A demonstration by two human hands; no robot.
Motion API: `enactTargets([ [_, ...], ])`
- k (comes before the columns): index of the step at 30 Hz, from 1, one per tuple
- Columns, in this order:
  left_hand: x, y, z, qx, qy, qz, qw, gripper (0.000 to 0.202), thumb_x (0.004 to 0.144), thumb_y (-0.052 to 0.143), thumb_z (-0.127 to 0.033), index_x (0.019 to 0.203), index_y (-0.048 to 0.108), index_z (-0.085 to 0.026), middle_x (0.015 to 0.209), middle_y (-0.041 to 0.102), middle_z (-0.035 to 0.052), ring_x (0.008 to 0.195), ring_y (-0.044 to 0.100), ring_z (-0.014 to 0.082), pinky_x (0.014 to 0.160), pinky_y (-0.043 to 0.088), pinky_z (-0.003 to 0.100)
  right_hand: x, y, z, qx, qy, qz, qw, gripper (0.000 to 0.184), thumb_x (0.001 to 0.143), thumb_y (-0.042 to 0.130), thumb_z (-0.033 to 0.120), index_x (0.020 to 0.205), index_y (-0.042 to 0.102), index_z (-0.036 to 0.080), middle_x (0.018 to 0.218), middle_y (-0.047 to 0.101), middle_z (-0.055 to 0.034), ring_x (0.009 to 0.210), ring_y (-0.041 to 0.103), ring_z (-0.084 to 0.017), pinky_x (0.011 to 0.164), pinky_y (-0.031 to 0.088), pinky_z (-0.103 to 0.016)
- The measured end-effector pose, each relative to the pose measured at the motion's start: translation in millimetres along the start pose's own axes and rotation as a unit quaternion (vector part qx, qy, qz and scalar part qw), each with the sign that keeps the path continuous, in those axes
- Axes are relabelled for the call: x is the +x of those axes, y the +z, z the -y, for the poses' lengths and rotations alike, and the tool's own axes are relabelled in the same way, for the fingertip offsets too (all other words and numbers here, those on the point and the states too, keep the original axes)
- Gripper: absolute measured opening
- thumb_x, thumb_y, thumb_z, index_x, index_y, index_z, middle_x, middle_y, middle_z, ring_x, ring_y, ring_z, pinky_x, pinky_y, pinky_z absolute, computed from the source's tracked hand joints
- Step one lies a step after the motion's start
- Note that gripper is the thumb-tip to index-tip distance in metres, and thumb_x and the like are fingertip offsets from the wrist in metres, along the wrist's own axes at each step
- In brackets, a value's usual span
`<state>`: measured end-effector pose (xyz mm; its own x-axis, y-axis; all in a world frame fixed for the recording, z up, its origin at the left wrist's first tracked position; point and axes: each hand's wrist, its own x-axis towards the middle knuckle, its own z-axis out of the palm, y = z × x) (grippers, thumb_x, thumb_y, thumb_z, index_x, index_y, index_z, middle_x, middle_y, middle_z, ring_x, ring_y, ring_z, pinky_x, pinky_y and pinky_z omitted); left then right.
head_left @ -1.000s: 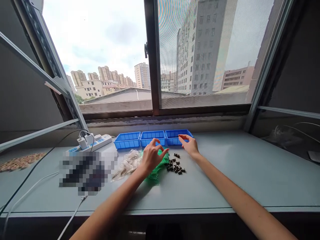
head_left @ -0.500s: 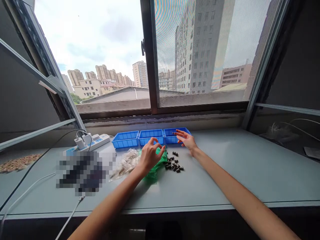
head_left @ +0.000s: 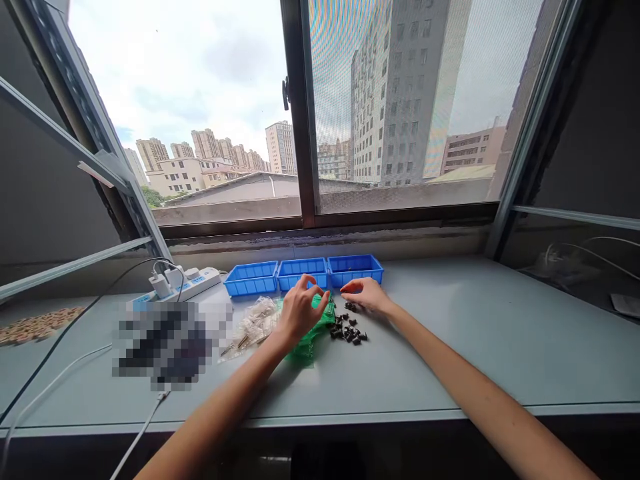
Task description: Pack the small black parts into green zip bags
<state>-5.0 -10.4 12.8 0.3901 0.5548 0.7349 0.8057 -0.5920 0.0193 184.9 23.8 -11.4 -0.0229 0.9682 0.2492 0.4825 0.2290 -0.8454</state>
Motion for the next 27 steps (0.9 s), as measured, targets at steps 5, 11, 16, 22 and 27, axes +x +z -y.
enactTargets([
  [5,0,-1.1,-1,0.0,-0.007,0.009,1.0,0.024,0.086,0.051,-0.032,0.072,0.065,-0.019,0.093,0.057,0.0025,0.063,0.054,0.0093,0.062,0.046,0.024,-7,-4,9,-0.092,0.015,-0.002,0.996,0.012,0.064,0.066,0.036,0.063,0.07,0.024,0.076,0.072,-0.0024,0.082,0.064,-0.024,0.069,0.044,-0.033],
  [11,-1,-1.2,-1,-0.003,-0.009,0.01,1.0,0.022,0.085,0.051,-0.03,0.073,0.066,-0.019,0.093,0.057,0.0024,0.062,0.054,0.0089,0.062,0.046,0.024,-16,-7,26,-0.264,0.002,0.046,0.964,0.025,0.07,0.06,0.05,0.071,0.071,0.028,0.077,0.071,0.0,0.075,0.063,-0.021,0.064,0.039,-0.029],
  [16,-1,-0.4,-1,-0.002,-0.006,0.007,1.0,0.019,0.084,0.054,-0.029,0.072,0.065,-0.019,0.092,0.057,0.0025,0.061,0.054,0.0091,0.06,0.046,0.024,-18,-7,30,-0.287,0.006,0.05,0.957,0.024,0.072,0.059,0.049,0.069,0.07,0.027,0.076,0.071,0.0004,0.075,0.062,-0.019,0.064,0.038,-0.028],
  [22,-1,0.1,-2,0.007,-0.005,0.008,1.0,0.017,0.083,0.055,-0.028,0.073,0.065,-0.018,0.093,0.057,0.0032,0.064,0.056,0.0108,0.06,0.046,0.025,-18,-5,29,-0.28,0.0,0.051,0.959,0.025,0.075,0.058,0.046,0.066,0.068,0.026,0.081,0.071,0.0011,0.081,0.062,-0.019,0.064,0.036,-0.027],
  [27,-1,-0.5,-2,0.009,-0.007,0.018,1.0,0.018,0.083,0.054,-0.028,0.072,0.065,-0.019,0.094,0.057,0.0028,0.064,0.055,0.01,0.062,0.047,0.025,-19,-3,30,-0.257,0.011,0.051,0.965,0.023,0.075,0.059,0.044,0.068,0.069,0.026,0.08,0.072,0.0013,0.08,0.063,-0.018,0.064,0.036,-0.027],
])
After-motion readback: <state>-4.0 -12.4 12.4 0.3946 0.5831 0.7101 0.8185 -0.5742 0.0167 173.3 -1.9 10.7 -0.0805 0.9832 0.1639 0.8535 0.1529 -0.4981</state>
